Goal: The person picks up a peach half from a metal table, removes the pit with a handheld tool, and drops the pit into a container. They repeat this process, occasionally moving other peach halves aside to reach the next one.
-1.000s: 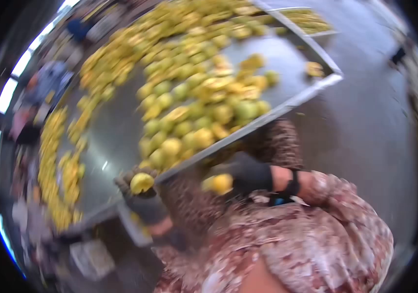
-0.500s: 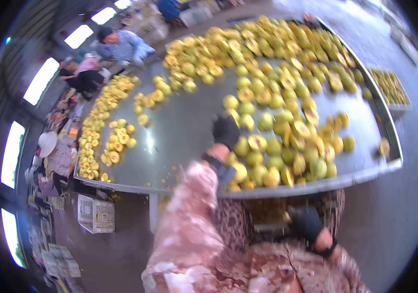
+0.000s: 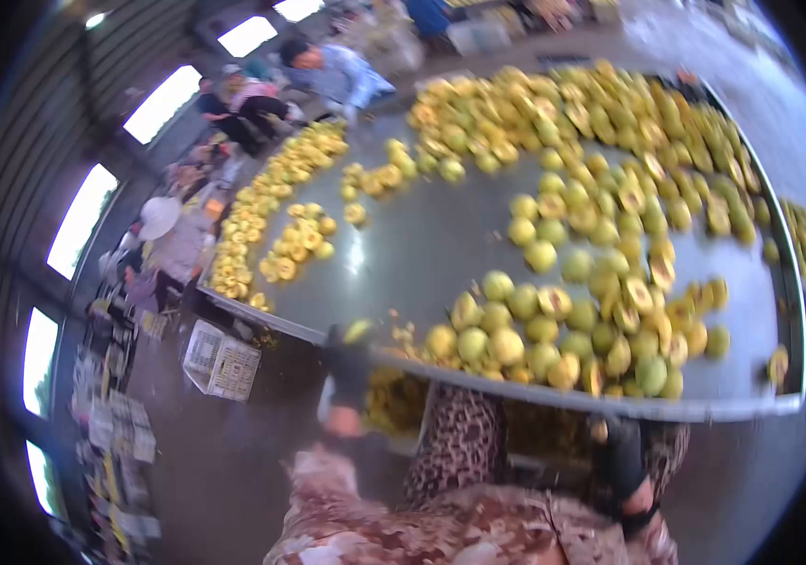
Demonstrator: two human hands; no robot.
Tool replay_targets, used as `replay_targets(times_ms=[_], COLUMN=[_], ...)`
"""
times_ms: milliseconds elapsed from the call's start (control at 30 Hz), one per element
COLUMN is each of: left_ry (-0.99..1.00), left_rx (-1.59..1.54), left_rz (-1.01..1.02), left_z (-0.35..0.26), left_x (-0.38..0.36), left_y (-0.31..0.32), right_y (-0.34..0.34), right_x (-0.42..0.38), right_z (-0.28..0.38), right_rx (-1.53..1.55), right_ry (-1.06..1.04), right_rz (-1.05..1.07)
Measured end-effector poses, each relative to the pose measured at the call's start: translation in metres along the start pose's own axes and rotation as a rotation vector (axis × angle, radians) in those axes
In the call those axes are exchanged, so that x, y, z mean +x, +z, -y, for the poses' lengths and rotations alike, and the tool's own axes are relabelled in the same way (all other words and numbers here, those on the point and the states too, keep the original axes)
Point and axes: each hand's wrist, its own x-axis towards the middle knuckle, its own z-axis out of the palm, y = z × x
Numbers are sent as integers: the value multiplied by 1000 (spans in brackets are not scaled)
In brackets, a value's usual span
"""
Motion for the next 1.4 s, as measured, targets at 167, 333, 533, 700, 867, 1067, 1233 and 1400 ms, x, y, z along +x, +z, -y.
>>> replay_targets(times_ms=[167,333,533,700,867,1067,1233,1400], left_ry=[321,871,802,721,172,-192,-88,-252], left_rx=[516,-94,164,-120,-1354,-1621,-1598,-1778], left_rz=[35,261,892,754,775,850,845,840], left_z=[38,-130,-220,-185,-228,-248,-252,-260], left_x=[1,91,112,99,-10,-95,-110,-121], left_y=[8,160,232,196,76,40,42,39], right_y=[2,2,-9,-6,10,30,25,23], right_x=[1,-1,-29,-22,6,22,13,8], right_z=[3,7,3,6,13,33,41,52], right_rx=[-14,-43,-98,-36,354,485,498,581], right_ry=[-27,40,167,147,168,51,127,179], right_rz=[57,77,26,-117,-131,-234,-290,-233])
